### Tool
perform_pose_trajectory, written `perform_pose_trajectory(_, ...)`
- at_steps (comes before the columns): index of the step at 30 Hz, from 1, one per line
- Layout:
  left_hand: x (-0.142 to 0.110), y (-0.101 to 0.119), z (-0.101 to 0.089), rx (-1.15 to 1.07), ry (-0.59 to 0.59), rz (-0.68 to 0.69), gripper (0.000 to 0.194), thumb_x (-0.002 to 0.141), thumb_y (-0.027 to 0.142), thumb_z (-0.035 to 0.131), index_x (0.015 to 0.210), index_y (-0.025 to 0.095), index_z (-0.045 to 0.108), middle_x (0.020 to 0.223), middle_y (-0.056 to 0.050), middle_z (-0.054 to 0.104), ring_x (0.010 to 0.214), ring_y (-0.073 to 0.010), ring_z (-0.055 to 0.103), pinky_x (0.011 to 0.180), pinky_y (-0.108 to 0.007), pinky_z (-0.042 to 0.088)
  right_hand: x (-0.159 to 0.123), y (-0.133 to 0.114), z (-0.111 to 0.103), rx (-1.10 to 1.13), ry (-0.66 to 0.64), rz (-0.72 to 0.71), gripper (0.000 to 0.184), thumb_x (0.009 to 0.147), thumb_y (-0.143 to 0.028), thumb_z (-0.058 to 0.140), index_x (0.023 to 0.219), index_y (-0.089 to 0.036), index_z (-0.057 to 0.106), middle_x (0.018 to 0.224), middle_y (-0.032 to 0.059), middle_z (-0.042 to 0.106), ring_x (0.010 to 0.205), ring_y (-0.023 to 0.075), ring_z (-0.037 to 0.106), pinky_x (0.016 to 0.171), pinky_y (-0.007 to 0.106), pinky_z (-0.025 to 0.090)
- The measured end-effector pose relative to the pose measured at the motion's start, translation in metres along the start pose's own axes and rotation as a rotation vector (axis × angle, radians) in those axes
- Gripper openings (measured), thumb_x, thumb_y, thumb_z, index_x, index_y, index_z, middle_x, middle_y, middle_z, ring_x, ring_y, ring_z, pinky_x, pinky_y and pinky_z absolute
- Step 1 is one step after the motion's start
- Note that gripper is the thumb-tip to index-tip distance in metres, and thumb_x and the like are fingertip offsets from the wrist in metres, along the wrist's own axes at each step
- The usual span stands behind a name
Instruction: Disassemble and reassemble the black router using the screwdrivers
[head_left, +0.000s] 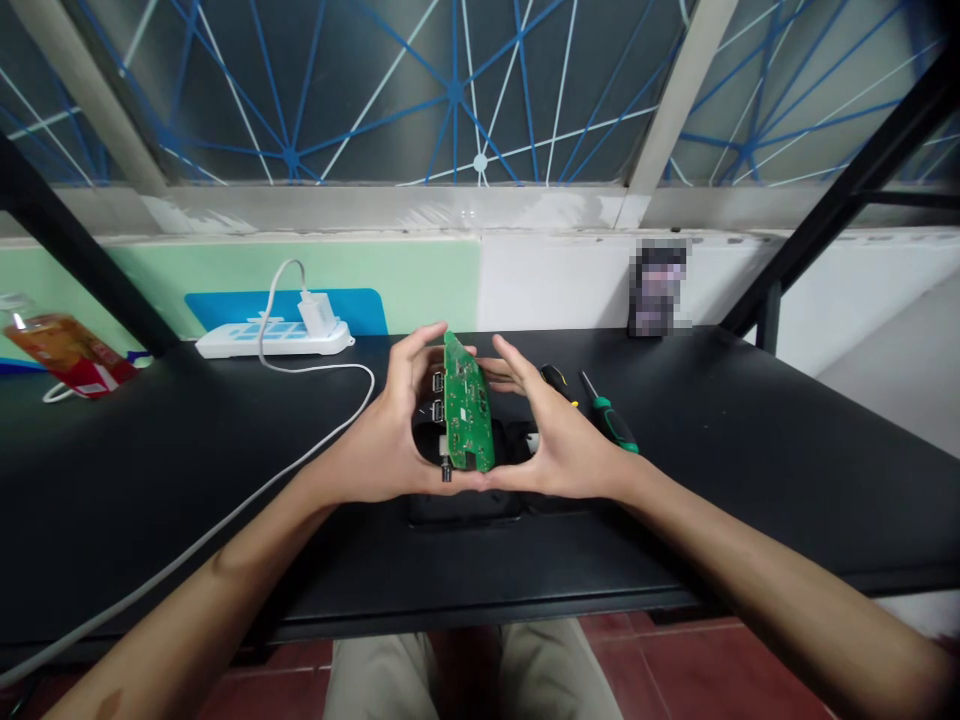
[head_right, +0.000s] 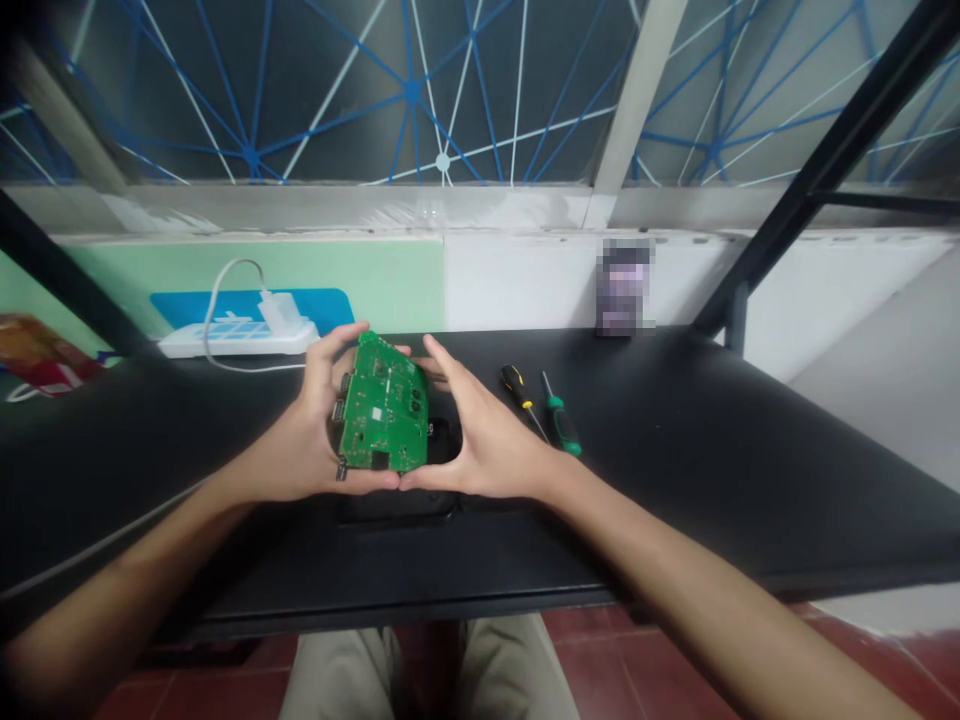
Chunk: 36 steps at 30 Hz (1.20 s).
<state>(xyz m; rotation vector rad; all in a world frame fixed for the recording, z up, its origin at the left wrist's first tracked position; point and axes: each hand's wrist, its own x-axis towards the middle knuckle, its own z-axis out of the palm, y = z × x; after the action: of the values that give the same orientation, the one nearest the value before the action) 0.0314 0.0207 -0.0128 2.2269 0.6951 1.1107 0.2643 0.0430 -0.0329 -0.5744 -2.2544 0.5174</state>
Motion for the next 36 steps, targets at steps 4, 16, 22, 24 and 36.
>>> perform_pose_trajectory(4, -0.001, -0.005, -0.003, 0.058, 0.005, -0.038, 0.123, 0.068, 0.042, 0.092, 0.155, 0.033, 0.005, 0.155, -0.018, 0.031, 0.142, -0.0441, 0.039, 0.110, -0.063, 0.044, -0.001, 0.003, -0.003, -0.045, 0.041, 0.025, 0.127, 0.069, -0.051, 0.084, 0.161, -0.025, -0.001, 0.156, 0.0181, 0.039, 0.143, 0.0356, 0.043, 0.112, 0.059, 0.046)
perform_pose_trajectory(16, -0.001, -0.029, -0.009, 0.384, 0.034, 0.055, 0.120, 0.074, 0.032, 0.084, 0.158, 0.029, -0.002, 0.160, -0.019, 0.022, 0.147, -0.0426, 0.029, 0.116, -0.063, 0.036, -0.003, 0.005, -0.019, -0.396, 0.010, 0.135, 0.124, 0.072, -0.043, 0.080, 0.161, -0.024, -0.004, 0.152, 0.0172, 0.043, 0.137, 0.0385, 0.045, 0.111, 0.063, 0.044)
perform_pose_trajectory(22, -0.002, -0.026, -0.009, 0.598, -0.079, 0.086, 0.122, 0.071, 0.028, 0.085, 0.159, 0.025, 0.000, 0.157, -0.021, 0.028, 0.144, -0.0464, 0.030, 0.113, -0.068, 0.036, -0.002, 0.006, -0.020, -0.421, -0.040, 0.055, 0.125, 0.071, -0.038, 0.080, 0.161, -0.023, -0.006, 0.154, 0.0164, 0.041, 0.139, 0.0388, 0.041, 0.113, 0.063, 0.040)
perform_pose_trajectory(24, -0.002, -0.024, -0.010, 0.612, -0.085, 0.085, 0.120, 0.071, 0.029, 0.084, 0.159, 0.023, 0.002, 0.153, -0.021, 0.033, 0.140, -0.0465, 0.034, 0.111, -0.068, 0.039, -0.003, 0.006, -0.021, -0.409, -0.043, 0.041, 0.127, 0.070, -0.039, 0.081, 0.161, -0.024, -0.007, 0.153, 0.0163, 0.042, 0.138, 0.0394, 0.042, 0.113, 0.064, 0.041)
perform_pose_trajectory(36, -0.003, -0.020, -0.010, 0.731, -0.082, 0.118, 0.112, 0.072, 0.033, 0.082, 0.157, 0.019, 0.010, 0.148, -0.021, 0.038, 0.136, -0.0443, 0.037, 0.112, -0.064, 0.037, -0.003, 0.001, -0.020, -0.468, -0.038, 0.024, 0.131, 0.070, -0.041, 0.081, 0.160, -0.022, -0.014, 0.152, 0.0196, 0.043, 0.135, 0.0419, 0.045, 0.104, 0.066, 0.048)
